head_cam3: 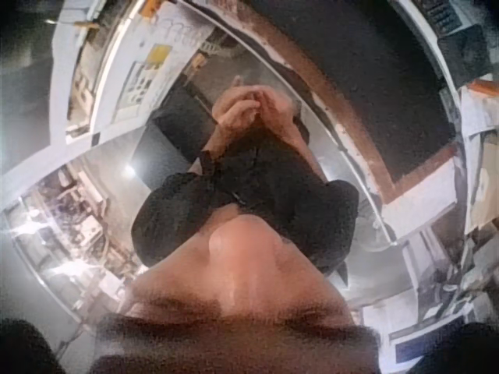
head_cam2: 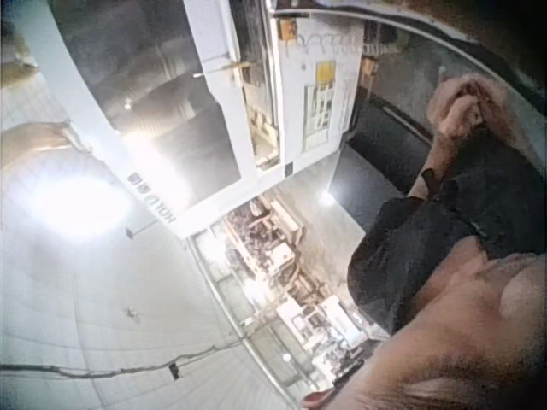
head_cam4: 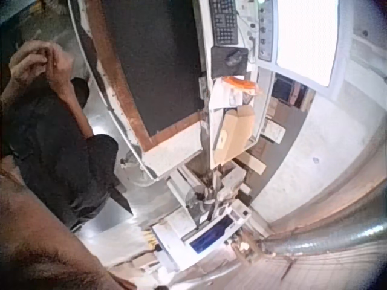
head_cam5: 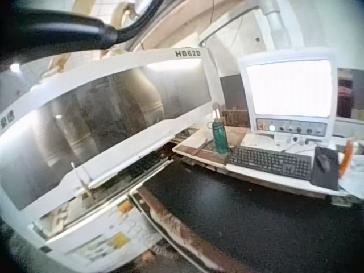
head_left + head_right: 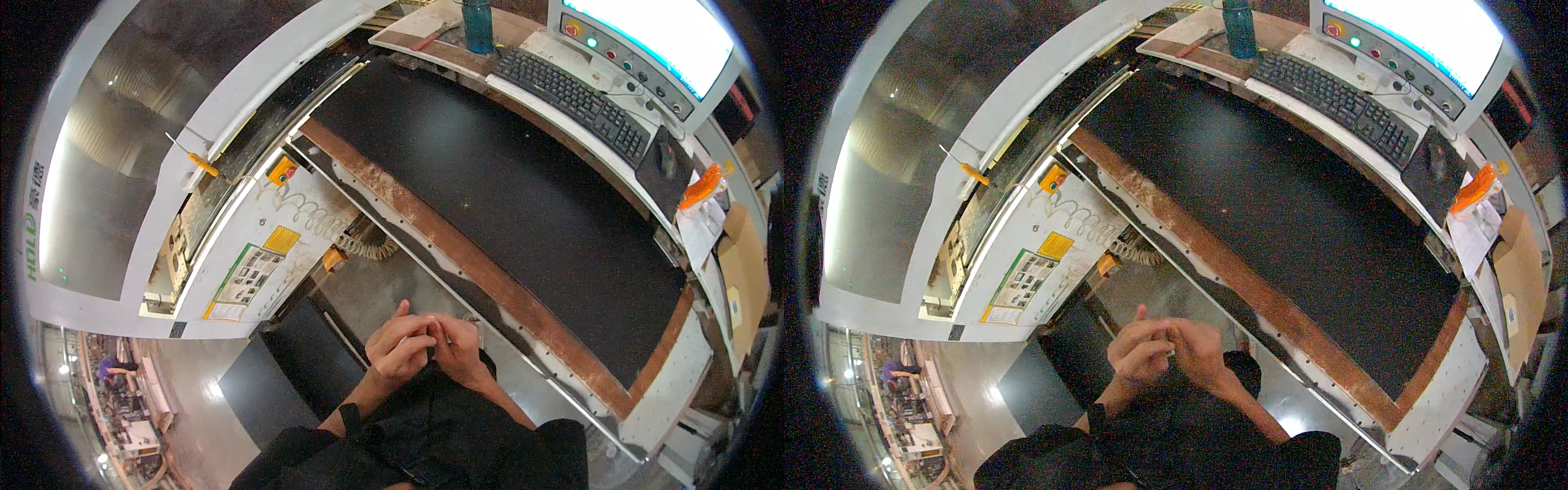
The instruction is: The person moves black panels onto an industrial processing machine for alignment and then uses a yellow hand tool to scrape the edges of a panel.
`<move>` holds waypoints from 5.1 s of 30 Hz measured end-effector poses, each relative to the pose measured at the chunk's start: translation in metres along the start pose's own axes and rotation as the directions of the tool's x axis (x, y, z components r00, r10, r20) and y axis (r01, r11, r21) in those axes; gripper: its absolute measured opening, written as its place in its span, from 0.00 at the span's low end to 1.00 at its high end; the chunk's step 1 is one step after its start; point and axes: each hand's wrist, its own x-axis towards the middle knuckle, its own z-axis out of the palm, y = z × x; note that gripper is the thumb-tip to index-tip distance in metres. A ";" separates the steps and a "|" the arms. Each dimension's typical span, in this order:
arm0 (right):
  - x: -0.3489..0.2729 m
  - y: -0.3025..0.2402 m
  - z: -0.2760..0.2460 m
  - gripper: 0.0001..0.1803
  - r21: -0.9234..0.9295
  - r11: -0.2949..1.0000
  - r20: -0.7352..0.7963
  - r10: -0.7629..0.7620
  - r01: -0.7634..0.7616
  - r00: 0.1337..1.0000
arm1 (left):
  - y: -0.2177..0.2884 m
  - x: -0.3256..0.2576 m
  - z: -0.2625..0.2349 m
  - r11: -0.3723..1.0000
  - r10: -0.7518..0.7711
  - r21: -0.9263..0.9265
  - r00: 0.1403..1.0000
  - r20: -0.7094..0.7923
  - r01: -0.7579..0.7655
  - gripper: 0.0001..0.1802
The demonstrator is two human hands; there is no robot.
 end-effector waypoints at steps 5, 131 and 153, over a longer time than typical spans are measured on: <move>-0.007 -0.018 0.049 0.08 0.058 0.981 0.009 0.186 -0.186 0.983 | -0.025 -0.022 -0.036 0.998 0.041 -0.037 0.995 -0.092 -0.045 0.08; -0.154 0.109 -0.059 0.40 -0.355 0.203 -0.918 0.111 -0.912 0.382 | -0.401 0.069 0.008 0.735 -0.677 0.046 0.731 0.080 0.676 0.21; -0.231 0.088 0.010 0.39 0.321 0.383 -0.945 0.197 -0.866 -0.263 | -0.545 0.086 -0.031 0.424 -0.902 0.126 0.430 -0.028 0.897 0.33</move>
